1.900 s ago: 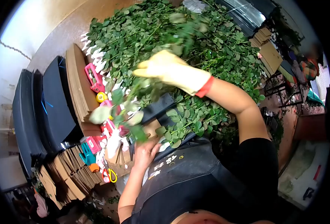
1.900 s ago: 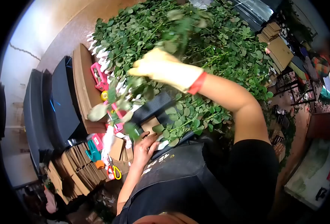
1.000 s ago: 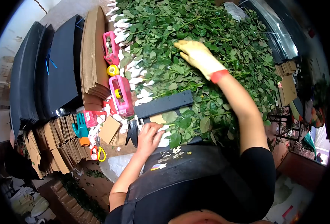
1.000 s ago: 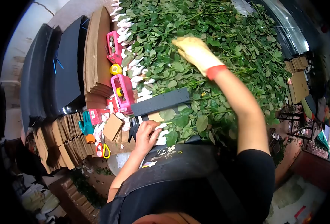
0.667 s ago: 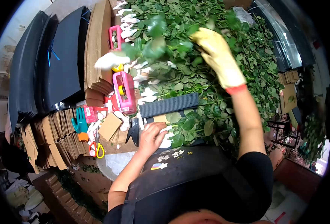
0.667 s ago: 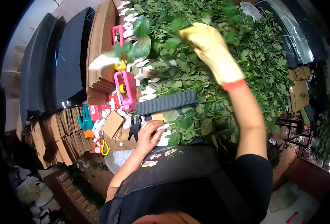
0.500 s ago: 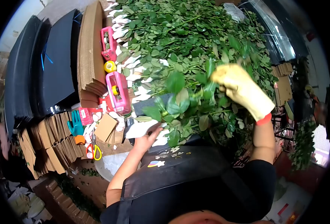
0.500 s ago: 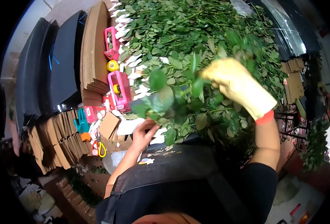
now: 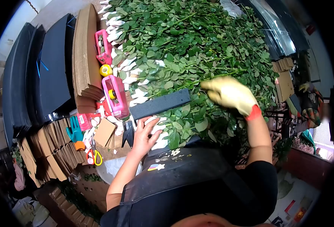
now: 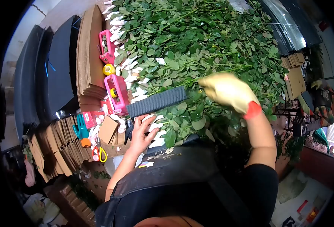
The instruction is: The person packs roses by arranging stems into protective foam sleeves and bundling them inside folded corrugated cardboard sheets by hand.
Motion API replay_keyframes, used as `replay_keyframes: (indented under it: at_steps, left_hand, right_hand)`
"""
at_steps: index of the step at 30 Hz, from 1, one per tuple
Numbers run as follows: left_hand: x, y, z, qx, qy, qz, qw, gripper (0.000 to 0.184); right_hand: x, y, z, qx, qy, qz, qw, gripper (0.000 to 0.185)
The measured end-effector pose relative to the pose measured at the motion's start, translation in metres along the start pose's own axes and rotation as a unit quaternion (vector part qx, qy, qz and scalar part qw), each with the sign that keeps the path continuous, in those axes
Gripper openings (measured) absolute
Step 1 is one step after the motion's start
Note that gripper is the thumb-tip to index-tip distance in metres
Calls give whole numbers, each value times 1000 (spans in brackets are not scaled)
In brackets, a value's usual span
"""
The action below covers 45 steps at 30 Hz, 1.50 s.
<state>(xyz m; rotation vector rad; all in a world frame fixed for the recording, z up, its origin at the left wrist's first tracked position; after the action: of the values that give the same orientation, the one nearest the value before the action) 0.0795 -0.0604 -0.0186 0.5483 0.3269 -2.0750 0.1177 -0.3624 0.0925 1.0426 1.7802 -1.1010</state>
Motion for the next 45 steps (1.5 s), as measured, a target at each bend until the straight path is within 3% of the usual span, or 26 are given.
replay_keyframes:
  at_steps: [2, 3, 4, 6, 9, 10, 12, 14, 16, 18, 20, 24, 26, 27, 29, 30, 31, 32, 33, 35, 36, 37, 40, 42, 44, 45]
  left_hand:
    - [1, 1, -6, -22, -13, -5, 1000, 56]
    - [-2, 3, 0, 23, -1, 13, 1000, 61]
    - [-1, 2, -5, -37, -40, 0, 998, 60]
    - [0, 0, -11, -40, -37, 8, 998, 58]
    - [-2, 0, -7, -19, -34, 35, 999, 54]
    - [-3, -1, -7, -37, -42, 30, 998, 54]
    - [-2, -3, -11, -38, -49, 32, 998, 55]
    - [-2, -4, -12, -41, -56, 29, 997, 55]
    - [0, -5, -18, -52, -57, 20, 997, 52]
    - [0, -4, -19, -55, -95, 31, 993, 52]
    - [4, -3, -21, -50, -93, 26, 994, 51]
    - [-2, -1, -12, -10, -66, 47, 997, 58]
    - [6, -7, -27, -107, -104, 17, 989, 60]
    - [15, -13, -43, -235, -100, -38, 966, 61]
    - [11, -9, -38, -123, -45, -13, 991, 60]
    - [10, -9, -37, -116, 17, -18, 993, 58]
    - [3, -4, -22, -73, -51, 26, 996, 55]
    - [5, -5, -26, -65, -67, 36, 995, 53]
    - [5, -5, -26, -61, -56, 30, 996, 52]
    - [2, -2, -17, -29, -74, 41, 996, 50]
    - [3, -2, -20, -20, -82, 47, 995, 48]
    - [5, -2, -25, -23, -76, 38, 996, 47]
    - [4, -5, -22, -13, -69, 45, 997, 44]
    - [-2, -4, -10, 33, -50, 79, 995, 44]
    - [-1, -4, -12, 31, -29, 78, 996, 43]
    - [0, -4, -13, 22, -42, 76, 996, 43]
  right_hand:
    - [-18, 68, 8, 2, -51, 45, 998, 35]
    - [-18, 101, 18, -29, -32, 116, 992, 35]
    - [-8, 134, 31, -62, -13, 186, 981, 35]
    - [21, 205, 56, -59, -99, 231, 966, 20]
    - [55, 255, 71, -39, -187, 223, 956, 19]
    - [61, 274, 82, 42, -160, 98, 981, 20]
    - [38, 270, 84, 37, -92, 169, 981, 19]
    - [-14, 222, 49, -89, -29, 318, 944, 19]
    - [-37, 190, 32, -155, 11, 333, 930, 24]
    - [-18, 189, 56, -184, -15, 237, 954, 23]
    - [-56, 142, 25, -151, 17, 237, 960, 36]
    - [-106, 32, -82, -284, -182, 394, 855, 48]
    - [-102, -9, -111, -251, -225, 368, 867, 45]
    - [-98, -24, -119, -251, -233, 351, 872, 44]
    - [-77, -39, -111, -230, -242, 294, 896, 42]
    - [-58, -43, -97, -207, -245, 256, 912, 41]
    - [-40, -38, -82, -124, -253, 163, 946, 36]
    - [-17, -42, -58, -107, -194, 168, 961, 30]
    - [17, -38, -15, 42, 27, 85, 995, 29]
    - [60, -41, 7, 32, 133, 87, 987, 28]
    - [69, -47, -11, -128, 22, 172, 976, 28]
    - [98, -47, 16, -116, 30, 145, 982, 31]
    - [44, -53, -15, -22, -5, 123, 992, 50]
    - [17, -63, -33, 31, -201, 78, 976, 57]
    - [-11, -60, -80, -4, -154, 176, 972, 44]
    - [-8, -48, -95, 31, -11, 121, 992, 41]
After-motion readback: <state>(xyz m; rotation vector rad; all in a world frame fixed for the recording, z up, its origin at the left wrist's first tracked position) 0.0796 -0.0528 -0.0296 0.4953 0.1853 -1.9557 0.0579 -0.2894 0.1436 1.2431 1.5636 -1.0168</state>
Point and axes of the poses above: each hand's wrist, its own y-axis towards the middle knuckle, its own x-axis out of the palm, z = x × y, the point moved 9 cm from there along y, towards the middle knuckle, and after that the axes turned 2 degrees about -z, right-handed, at the moved point
